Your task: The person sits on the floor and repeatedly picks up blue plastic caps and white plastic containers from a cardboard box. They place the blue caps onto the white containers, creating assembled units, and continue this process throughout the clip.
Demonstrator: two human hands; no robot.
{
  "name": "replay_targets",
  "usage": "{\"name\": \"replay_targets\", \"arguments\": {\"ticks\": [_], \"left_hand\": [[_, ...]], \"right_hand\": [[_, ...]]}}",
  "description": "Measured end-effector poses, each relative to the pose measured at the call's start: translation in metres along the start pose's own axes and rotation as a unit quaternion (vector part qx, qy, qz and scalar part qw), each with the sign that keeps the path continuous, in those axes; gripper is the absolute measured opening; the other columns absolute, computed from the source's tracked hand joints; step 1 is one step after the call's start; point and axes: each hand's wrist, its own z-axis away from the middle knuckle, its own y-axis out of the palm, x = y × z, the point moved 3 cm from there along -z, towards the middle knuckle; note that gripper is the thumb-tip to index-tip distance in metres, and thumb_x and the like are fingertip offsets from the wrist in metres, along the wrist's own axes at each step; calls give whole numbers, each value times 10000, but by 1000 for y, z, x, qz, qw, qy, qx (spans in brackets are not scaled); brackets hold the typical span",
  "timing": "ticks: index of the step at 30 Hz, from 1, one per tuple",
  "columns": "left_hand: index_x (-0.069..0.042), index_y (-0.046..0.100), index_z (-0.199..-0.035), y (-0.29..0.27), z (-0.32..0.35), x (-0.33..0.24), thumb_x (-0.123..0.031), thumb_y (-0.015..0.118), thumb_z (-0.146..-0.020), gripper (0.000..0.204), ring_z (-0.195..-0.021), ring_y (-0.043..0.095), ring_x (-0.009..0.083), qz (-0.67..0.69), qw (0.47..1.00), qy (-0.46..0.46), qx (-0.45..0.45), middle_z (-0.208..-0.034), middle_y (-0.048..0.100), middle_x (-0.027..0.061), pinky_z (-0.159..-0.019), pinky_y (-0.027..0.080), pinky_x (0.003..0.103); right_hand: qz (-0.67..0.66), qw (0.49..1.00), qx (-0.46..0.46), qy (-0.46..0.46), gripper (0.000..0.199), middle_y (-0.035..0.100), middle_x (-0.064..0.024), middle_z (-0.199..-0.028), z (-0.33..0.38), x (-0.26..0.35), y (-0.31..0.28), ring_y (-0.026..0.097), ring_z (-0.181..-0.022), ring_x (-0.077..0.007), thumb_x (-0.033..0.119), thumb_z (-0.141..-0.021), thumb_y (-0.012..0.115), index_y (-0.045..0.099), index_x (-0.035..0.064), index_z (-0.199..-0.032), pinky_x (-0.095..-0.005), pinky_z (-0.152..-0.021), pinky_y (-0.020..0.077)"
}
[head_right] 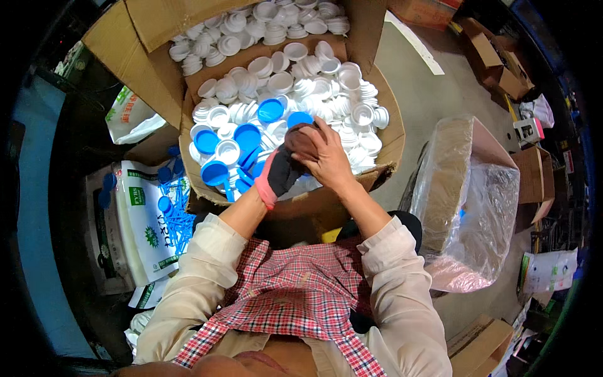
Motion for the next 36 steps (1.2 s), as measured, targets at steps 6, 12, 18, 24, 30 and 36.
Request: {"name": "replay_targets", "arguments": {"ticks": [6,12,18,24,30,36], "left_hand": [[-40,540,-1145,14,27,-1,-297,543,-978,307,-875,553,115,-205,978,-16,20,-972,558,5,-755,483,277],[-46,554,-1148,15,19,-15,-309,585,-920,349,-931,599,278,-666,745,-19,29,-915,628,139,-846,468,380],[-73,533,-1263,-40,-67,-55,-252,684,-816,505,-1160,516,336,-840,520,127,-84,-1223,588,136,-967,439,407],[-115,586,-1149,-38,-96,-31,-281,768,-725,491,-1214,467,306,-914,389,76,-84,-1170,608,97,-951,400,432],[5,521,-1177,-21,-78,-29,-298,716,-789,531,-1024,587,368,-526,832,75,-158,-1079,615,223,-868,484,414],[-7,558,-1123,27,-3,-58,-244,701,-836,399,-961,601,259,-541,819,159,-111,-999,632,148,-858,470,357]], "right_hand": [[-43,991,-19,122,404,634,-181,-1122,-4,-9,-24,595,-1062,-367,188,-862,656,536,93,-1236,-388,-925,454],[107,964,-184,158,316,664,-229,-1021,-9,-37,-94,637,-928,-433,221,-873,642,534,78,-1134,-460,-744,516],[13,983,-137,118,429,665,-213,-980,-13,-4,-70,631,-977,-424,196,-835,687,475,83,-1190,-421,-816,500],[-122,979,-62,152,263,668,-170,-948,-20,-29,-67,662,-898,-270,163,-877,668,539,29,-1062,-341,-784,497],[147,983,-108,-26,388,532,-180,-1285,-20,-20,-36,495,-1228,-346,48,-855,647,502,7,-1213,-407,-1030,387],[39,968,-215,126,322,664,-182,-1058,-23,-30,-64,644,-996,-341,139,-845,650,536,18,-1121,-395,-870,479]]}}
